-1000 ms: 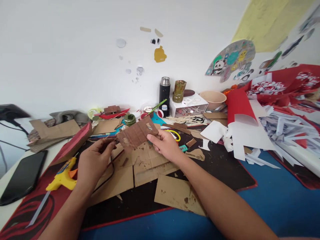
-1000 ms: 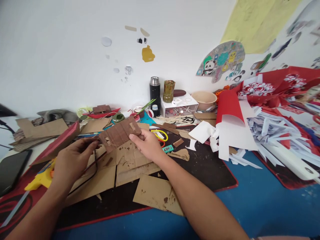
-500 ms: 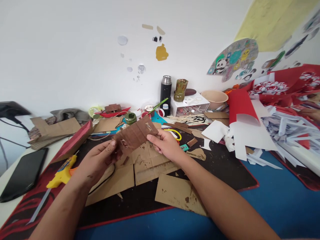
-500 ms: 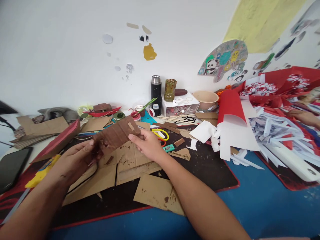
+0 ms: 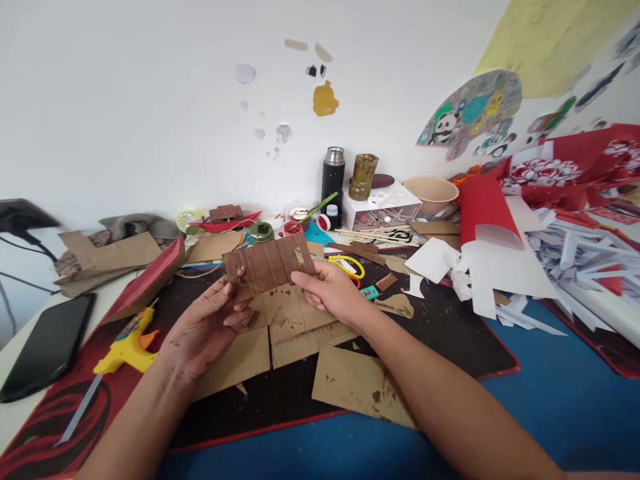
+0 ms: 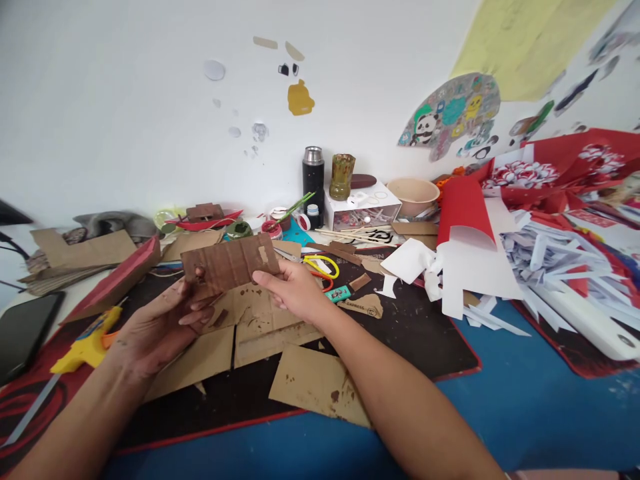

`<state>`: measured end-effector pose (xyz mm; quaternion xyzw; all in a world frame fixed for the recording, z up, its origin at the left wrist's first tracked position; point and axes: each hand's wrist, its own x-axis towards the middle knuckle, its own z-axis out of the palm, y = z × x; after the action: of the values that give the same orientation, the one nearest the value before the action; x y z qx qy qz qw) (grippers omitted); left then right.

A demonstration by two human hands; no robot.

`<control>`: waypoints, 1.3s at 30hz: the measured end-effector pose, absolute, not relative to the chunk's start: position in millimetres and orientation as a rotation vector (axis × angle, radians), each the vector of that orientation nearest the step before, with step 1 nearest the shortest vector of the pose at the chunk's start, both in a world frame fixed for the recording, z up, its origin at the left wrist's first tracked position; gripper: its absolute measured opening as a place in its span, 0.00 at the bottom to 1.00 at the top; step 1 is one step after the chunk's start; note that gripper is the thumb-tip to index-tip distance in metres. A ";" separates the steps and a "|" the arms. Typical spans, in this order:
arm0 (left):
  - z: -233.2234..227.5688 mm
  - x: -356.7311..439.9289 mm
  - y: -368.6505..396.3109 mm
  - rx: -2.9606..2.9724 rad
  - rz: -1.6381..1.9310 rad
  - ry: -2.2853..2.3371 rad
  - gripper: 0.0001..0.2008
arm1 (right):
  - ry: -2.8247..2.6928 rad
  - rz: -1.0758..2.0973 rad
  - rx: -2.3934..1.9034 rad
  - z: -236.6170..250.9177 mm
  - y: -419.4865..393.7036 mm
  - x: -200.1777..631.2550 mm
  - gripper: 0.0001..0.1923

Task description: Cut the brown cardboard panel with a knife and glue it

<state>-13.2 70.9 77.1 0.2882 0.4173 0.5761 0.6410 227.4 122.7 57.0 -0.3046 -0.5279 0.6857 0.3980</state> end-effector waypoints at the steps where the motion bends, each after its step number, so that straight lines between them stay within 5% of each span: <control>1: 77.4 -13.0 71.5 0.640 1.320 0.948 0.21 | -1.345 1.734 -0.775 56.4 122.8 227.2 0.19; 9: 77.9 -13.4 70.8 0.597 1.349 0.963 0.13 | -1.389 1.726 -0.789 55.9 122.0 227.3 0.20; 21: 74.7 -0.1 66.5 0.714 1.325 1.062 0.27 | -1.157 1.801 -0.753 62.4 125.3 228.1 0.31; 39: 67.6 -7.7 65.6 1.016 1.152 1.347 0.29 | -1.412 1.588 -0.852 60.0 126.4 230.7 0.18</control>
<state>-7.7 65.6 67.6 0.4242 0.5622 0.4808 0.5223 230.7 126.4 60.0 -0.3391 -0.5615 0.6315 0.4135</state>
